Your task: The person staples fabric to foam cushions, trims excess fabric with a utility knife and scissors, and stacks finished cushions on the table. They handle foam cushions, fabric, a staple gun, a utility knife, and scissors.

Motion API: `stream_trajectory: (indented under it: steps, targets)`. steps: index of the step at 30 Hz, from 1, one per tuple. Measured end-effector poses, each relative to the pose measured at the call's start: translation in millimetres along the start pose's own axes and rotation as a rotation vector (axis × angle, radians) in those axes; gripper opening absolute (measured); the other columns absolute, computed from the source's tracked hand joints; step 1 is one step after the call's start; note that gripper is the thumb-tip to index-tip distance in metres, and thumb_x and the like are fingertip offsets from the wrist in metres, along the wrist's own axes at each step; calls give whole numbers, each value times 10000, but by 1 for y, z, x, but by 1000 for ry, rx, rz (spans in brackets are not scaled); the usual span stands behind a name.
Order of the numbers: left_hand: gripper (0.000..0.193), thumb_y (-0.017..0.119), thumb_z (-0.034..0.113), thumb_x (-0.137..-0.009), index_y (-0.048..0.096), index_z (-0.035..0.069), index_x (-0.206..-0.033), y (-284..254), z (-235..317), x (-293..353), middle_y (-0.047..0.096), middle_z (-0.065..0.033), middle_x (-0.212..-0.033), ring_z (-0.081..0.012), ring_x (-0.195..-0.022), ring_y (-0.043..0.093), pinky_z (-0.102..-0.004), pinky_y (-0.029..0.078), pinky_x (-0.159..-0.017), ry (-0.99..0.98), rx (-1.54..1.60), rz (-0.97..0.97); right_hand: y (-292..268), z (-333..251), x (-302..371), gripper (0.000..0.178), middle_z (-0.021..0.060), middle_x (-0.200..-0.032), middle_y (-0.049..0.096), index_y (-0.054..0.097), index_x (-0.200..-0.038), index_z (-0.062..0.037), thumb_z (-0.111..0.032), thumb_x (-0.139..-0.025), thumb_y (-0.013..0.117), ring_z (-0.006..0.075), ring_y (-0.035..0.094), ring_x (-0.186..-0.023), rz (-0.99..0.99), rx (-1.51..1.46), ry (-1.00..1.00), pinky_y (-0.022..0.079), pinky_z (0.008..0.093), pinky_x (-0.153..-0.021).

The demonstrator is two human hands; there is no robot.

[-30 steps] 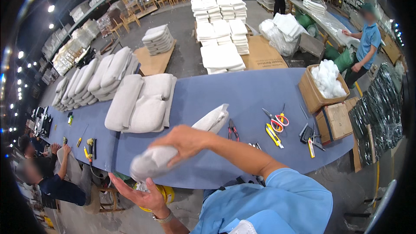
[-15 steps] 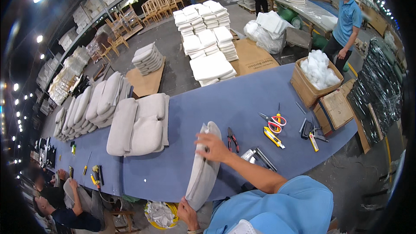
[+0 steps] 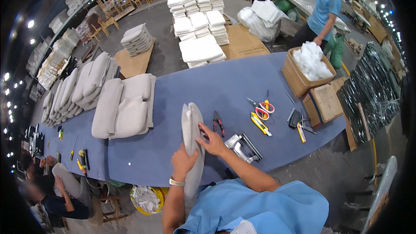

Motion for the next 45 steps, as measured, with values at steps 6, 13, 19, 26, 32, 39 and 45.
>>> stream_trajectory:
  steps: [6, 13, 19, 26, 32, 39, 45]
  targets:
    - [474, 794, 349, -836, 701, -32, -1102, -18, -40, -7, 726, -258, -823, -440, -778, 724, -512, 555, -711, -65, 138, 161, -49, 23, 51, 437, 140, -1217, 721, 631, -1345, -39, -245, -971, 722, 215, 730, -1025, -4, -56, 172, 585, 364, -898]
    - [585, 721, 400, -913, 628, -91, -1218, -26, -7, -8, 729, -307, -993, -471, -930, 716, -504, 552, -802, -83, 196, 256, -156, 70, 93, 368, 142, -1106, 761, 705, -1248, -75, -262, -931, 720, 246, 757, -930, 206, 236, 473, 584, 364, -830]
    - [759, 632, 532, -952, 518, -87, -1375, 13, -1, -35, 702, -344, -1090, -524, -986, 685, -571, 527, -898, -185, 56, 100, -224, 113, 82, 369, 177, -1177, 723, 698, -1241, -98, -215, -892, 728, 382, 692, -1073, 431, 825, 520, 553, 471, -912]
    - [649, 542, 414, -1031, 413, 22, -1532, -10, -18, -65, 703, -327, -1116, -511, -986, 690, -524, 554, -850, -80, 140, 126, -229, 131, 55, 386, 142, -1252, 668, 660, -1194, -94, -159, -833, 779, 394, 643, -1153, 363, 939, 697, 540, 517, -919]
    - [489, 611, 154, -974, 568, 96, -1458, -62, -10, -122, 623, -249, -1365, -411, -1178, 652, -449, 550, -933, 184, 125, 409, -215, 113, 32, 339, 96, -907, 653, 571, -1112, -80, -134, -857, 788, 278, 673, -754, 350, 565, 554, 558, 405, -670]
    - [314, 745, 234, -925, 721, 41, -1173, -52, 4, -177, 599, -201, -1418, -358, -1238, 630, -410, 532, -979, 144, -61, 339, -141, 27, -52, 274, 69, -953, 646, 589, -1259, -38, -210, -1046, 602, 142, 644, -760, 449, -458, 334, 561, 291, -627]
    - [252, 802, 247, -880, 713, 49, -1008, -36, 4, -196, 666, -153, -1342, -337, -1133, 687, -411, 561, -886, 116, 49, 377, -78, -7, -122, 336, 183, -1266, 675, 596, -1305, 4, -241, -1079, 557, 183, 691, -876, 224, -515, 185, 603, 355, -803]
Point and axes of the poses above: each hand's wrist, its own x-axis away from the middle knuckle, its own y-axis out of the palm, z = x × y, the point moved 5 cm from there along -x, towards the middle knuckle
